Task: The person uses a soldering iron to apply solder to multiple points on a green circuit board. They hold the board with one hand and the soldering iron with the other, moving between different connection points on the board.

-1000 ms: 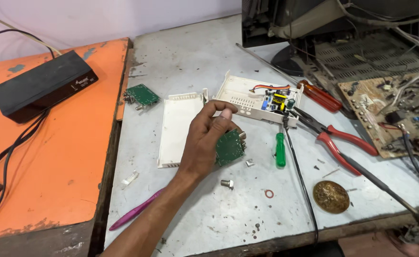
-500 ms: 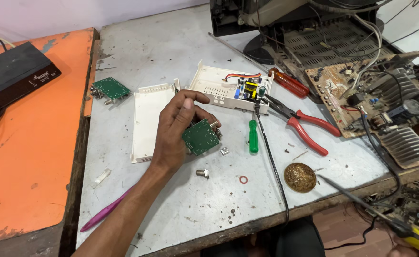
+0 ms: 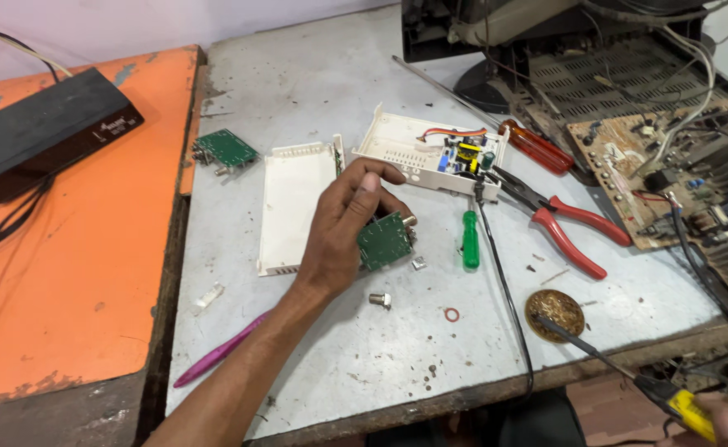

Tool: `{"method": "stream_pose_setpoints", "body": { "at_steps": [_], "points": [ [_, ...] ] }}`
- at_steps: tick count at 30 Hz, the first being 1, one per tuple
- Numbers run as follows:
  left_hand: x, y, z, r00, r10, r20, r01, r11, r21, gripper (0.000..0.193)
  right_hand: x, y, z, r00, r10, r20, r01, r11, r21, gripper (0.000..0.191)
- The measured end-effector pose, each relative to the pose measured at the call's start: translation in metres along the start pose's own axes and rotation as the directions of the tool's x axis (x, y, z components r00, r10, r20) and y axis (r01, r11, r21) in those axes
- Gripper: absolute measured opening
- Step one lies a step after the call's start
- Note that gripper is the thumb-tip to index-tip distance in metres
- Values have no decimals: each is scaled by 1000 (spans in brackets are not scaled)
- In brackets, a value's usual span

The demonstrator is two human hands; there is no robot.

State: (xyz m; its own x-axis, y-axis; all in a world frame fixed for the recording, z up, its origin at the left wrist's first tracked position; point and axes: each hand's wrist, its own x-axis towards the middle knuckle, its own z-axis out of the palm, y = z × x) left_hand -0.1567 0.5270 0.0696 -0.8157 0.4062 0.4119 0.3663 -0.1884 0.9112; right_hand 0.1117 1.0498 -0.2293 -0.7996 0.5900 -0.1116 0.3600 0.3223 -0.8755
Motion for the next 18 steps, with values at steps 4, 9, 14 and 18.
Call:
{"method": "stream_pose_setpoints", "body": {
  "at_steps": [4,9,14,18],
  "points": [
    [3,-2,1,994,-96,-53,93,994,-56,49,6,-25,19,995,66,81,-66,998,1,57],
    [3,-4,0,978,-191,-86,168,960,-222,56,8,-80,84,888,239,393,-336,921,199,51],
    [3,-6,-5,971,-215,-107,170,929,-330,59,10,-148,140,561,396,727,-739,636,224,45],
    [6,-7,-8,967,-212,-142,163,941,-297,61,-21,-191,176,811,86,579,-271,932,242,37]
  ]
}}
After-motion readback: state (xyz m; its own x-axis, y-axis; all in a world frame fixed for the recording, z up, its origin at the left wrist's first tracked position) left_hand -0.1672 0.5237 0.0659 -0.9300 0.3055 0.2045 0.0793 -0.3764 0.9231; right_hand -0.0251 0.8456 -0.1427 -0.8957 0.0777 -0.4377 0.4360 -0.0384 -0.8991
